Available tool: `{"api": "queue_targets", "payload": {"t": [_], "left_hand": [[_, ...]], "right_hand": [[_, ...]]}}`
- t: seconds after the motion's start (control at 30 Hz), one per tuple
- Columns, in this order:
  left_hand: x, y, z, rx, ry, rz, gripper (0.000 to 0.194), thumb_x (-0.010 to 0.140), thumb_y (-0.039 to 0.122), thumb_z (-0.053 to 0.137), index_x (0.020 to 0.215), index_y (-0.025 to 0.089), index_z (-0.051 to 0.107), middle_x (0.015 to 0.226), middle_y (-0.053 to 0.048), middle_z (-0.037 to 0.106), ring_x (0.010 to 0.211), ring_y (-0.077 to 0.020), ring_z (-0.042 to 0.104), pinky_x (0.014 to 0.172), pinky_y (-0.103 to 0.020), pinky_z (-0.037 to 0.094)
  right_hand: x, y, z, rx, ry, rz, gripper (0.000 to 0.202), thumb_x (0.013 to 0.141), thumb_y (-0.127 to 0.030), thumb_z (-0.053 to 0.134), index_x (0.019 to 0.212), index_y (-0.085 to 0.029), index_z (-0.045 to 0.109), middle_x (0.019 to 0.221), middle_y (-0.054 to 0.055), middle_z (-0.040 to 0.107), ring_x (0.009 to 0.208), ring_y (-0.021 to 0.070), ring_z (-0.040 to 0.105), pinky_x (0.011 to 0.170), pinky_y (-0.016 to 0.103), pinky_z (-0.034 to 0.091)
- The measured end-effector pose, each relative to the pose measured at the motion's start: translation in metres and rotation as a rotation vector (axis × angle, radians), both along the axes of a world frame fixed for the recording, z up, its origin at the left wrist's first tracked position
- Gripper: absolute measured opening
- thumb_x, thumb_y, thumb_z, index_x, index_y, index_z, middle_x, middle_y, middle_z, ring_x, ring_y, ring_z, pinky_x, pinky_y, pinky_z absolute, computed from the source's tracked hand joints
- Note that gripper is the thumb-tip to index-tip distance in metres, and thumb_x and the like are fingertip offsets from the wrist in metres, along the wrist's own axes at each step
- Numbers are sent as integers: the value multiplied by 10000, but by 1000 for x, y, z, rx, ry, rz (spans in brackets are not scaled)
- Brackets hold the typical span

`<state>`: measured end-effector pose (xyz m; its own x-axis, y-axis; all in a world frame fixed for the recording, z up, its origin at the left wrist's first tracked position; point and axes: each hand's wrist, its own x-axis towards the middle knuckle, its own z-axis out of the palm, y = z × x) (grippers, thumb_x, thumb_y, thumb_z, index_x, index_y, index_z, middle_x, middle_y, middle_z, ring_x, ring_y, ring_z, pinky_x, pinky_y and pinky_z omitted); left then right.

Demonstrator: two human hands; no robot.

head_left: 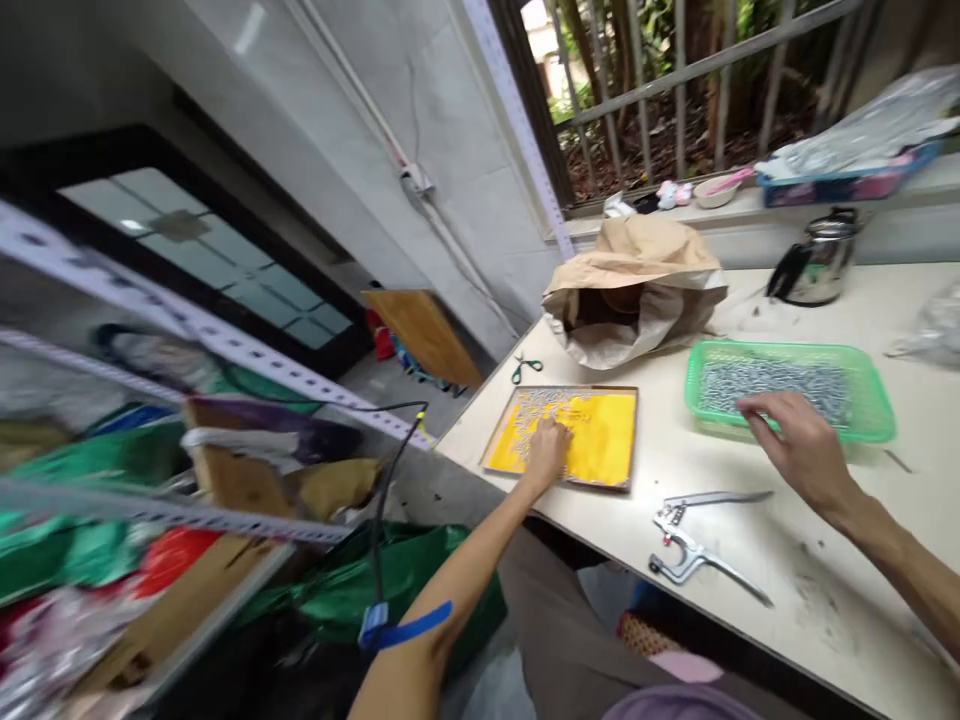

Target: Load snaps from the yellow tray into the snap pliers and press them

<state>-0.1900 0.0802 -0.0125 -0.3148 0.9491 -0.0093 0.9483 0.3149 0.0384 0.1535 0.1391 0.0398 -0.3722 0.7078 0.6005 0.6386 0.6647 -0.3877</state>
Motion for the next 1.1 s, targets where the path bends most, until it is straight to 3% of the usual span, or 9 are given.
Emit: {"api": "queue_targets", "payload": {"t": [0.1, 0.17, 0.27, 0.37, 0.47, 0.53, 0.63, 0.77, 1.1], "left_hand": [[-2, 5, 3, -3, -2, -46, 235, 870, 125, 456, 820, 111, 686, 921, -152, 630, 996, -277, 558, 810, -367, 470], [-3, 8, 8, -7, 0, -90, 238, 842, 87, 446, 798, 116, 679, 935, -164, 636, 1020, -288, 555, 825, -377, 473], [6, 5, 17, 58, -71, -108, 219, 822, 92, 458, 791, 131, 671, 923, -147, 660, 997, -268, 575, 851, -370, 473], [36, -15, 22, 99, -435, -52, 171, 804, 210, 522, 805, 142, 678, 820, -83, 683, 808, -205, 617, 734, -305, 498], [78, -45, 22, -93, -906, -10, 254, 737, 358, 598, 807, 133, 694, 716, -33, 666, 606, -134, 567, 540, -220, 438], [102, -61, 20, -226, -1029, 30, 326, 692, 422, 641, 782, 116, 702, 655, -16, 635, 540, -99, 497, 490, -197, 371], [122, -73, 16, -342, -1022, 99, 362, 637, 451, 694, 725, 99, 707, 565, 16, 565, 510, -72, 409, 485, -194, 306], [127, -75, 13, -436, -1004, 150, 362, 607, 439, 714, 680, 85, 704, 496, 44, 479, 500, -65, 359, 482, -199, 262], [128, -69, 9, -565, -900, 85, 207, 621, 304, 654, 642, 100, 679, 475, 56, 460, 458, -55, 352, 454, -195, 255]], "right_hand": [[22, 1, 5, -53, -247, -179, 317, 913, -202, 392, 1144, -155, 605, 1045, 164, 642, 891, 296, 612, 715, 447, 510], [26, -22, -5, -199, -301, -50, 314, 924, -196, 366, 1104, -161, 620, 991, 140, 641, 840, 255, 621, 674, 393, 524], [21, -74, -29, -454, -301, 286, 275, 957, -268, 373, 1006, -196, 634, 912, 75, 627, 749, 178, 625, 628, 298, 523], [13, -115, -47, -515, -348, 342, 232, 934, -266, 438, 1078, -185, 601, 981, 91, 625, 847, 201, 633, 681, 308, 521], [8, -127, -52, -555, -408, 284, 226, 937, -179, 379, 1026, -189, 587, 968, 86, 622, 870, 202, 620, 703, 311, 496], [6, -124, -52, -616, -460, 253, 226, 939, -145, 355, 942, -194, 576, 909, 64, 607, 789, 179, 605, 648, 290, 464], [5, -119, -51, -633, -525, 239, 211, 920, -101, 364, 888, -199, 548, 874, 46, 587, 740, 163, 578, 607, 276, 413], [4, -121, -52, -602, -557, 255, 192, 904, -86, 381, 872, -206, 527, 873, 46, 574, 764, 172, 567, 609, 282, 380], [4, -123, -50, -595, -629, 282, 230, 868, -40, 379, 902, -187, 552, 905, 63, 575, 753, 169, 554, 593, 280, 373]]}}
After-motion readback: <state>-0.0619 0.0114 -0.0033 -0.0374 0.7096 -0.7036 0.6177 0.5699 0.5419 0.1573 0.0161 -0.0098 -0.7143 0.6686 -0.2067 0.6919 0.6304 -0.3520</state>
